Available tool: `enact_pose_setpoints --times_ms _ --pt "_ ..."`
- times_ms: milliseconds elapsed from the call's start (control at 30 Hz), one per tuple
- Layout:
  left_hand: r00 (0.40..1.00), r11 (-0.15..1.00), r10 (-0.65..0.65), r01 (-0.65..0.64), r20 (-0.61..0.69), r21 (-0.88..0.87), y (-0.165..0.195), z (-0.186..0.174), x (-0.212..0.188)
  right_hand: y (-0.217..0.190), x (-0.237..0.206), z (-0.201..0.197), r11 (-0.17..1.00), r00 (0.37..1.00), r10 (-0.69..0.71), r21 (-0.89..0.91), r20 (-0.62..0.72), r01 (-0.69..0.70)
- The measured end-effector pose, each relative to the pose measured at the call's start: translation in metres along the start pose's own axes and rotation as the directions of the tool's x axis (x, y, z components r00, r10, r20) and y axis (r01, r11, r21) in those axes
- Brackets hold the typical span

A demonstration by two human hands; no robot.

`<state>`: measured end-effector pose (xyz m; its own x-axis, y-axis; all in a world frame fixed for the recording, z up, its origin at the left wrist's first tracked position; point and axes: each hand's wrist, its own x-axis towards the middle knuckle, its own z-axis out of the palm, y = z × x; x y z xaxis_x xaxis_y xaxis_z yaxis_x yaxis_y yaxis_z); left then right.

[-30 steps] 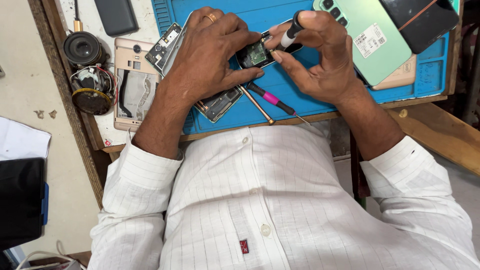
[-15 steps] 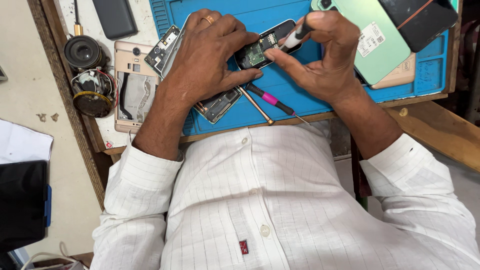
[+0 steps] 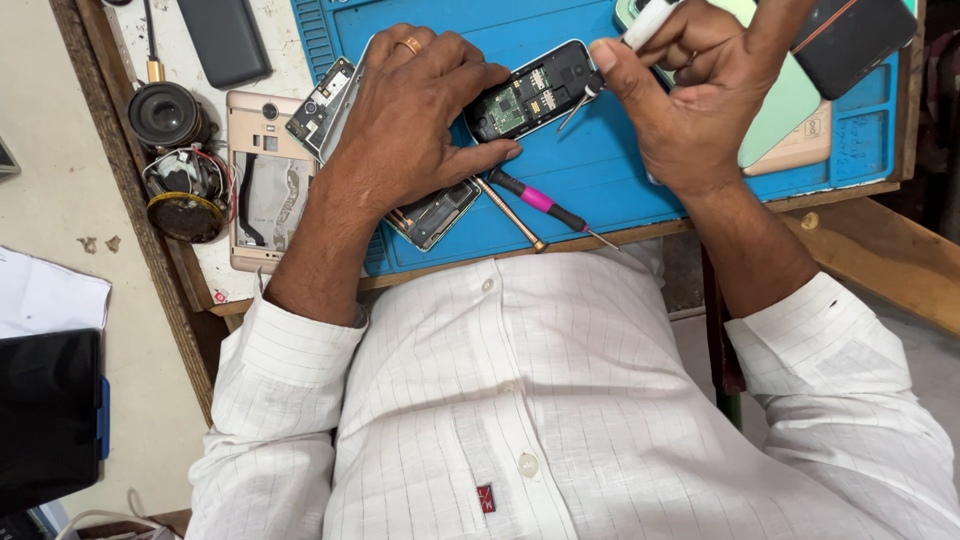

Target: The person uses a white pen-like tool and a pink-handled screwdriver to work on the internal components of a disassembled mobile phone. The person repeatedly touches the motherboard and camera module area while the phone remains open on a blue mat.

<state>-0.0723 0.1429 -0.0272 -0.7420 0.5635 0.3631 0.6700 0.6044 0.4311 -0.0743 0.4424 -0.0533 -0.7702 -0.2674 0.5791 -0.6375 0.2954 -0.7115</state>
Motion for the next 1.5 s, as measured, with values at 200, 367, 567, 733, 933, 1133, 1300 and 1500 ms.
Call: enact_pose_setpoints --times_ms 200,367,567,733,933,1133,1300,1500 --pt "1.000 1.000 0.008 -0.008 -0.006 0.014 0.000 0.004 -0.002 0.004 -0.004 0.002 0.999 0.999 -0.031 -0.032 0.032 0.032" --pt "0.999 0.999 -0.003 0.005 -0.051 0.047 -0.005 0.003 -0.011 -0.020 0.006 0.012 0.967 0.997 0.005 -0.254 0.076 0.015" --pt "0.989 0.992 -0.066 0.080 -0.134 0.101 -0.003 0.007 -0.015 -0.031 0.008 0.013 0.876 0.988 -0.065 -0.465 0.142 0.124" --pt "0.989 0.990 -0.101 0.110 -0.111 0.084 -0.001 0.018 -0.011 -0.036 0.010 -0.005 0.916 0.965 -0.077 -0.364 0.250 0.167" --pt "0.989 0.990 -0.088 0.100 -0.118 0.099 -0.002 0.016 -0.012 -0.070 0.006 -0.001 0.848 0.768 0.098 -0.457 0.633 0.268" --pt "0.997 0.997 -0.037 0.041 -0.067 0.068 -0.002 -0.003 -0.010 -0.087 0.021 0.000 0.884 0.631 0.296 -0.455 0.717 0.103" --pt "1.000 1.000 -0.003 0.003 -0.003 0.013 -0.010 -0.018 -0.020 -0.072 0.025 -0.004 0.979 0.904 0.175 0.033 0.391 -0.203" --pt "1.000 1.000 0.027 -0.027 -0.002 -0.011 -0.019 -0.021 -0.027 -0.055 0.008 0.029 0.998 0.994 0.037 0.044 0.106 -0.042"
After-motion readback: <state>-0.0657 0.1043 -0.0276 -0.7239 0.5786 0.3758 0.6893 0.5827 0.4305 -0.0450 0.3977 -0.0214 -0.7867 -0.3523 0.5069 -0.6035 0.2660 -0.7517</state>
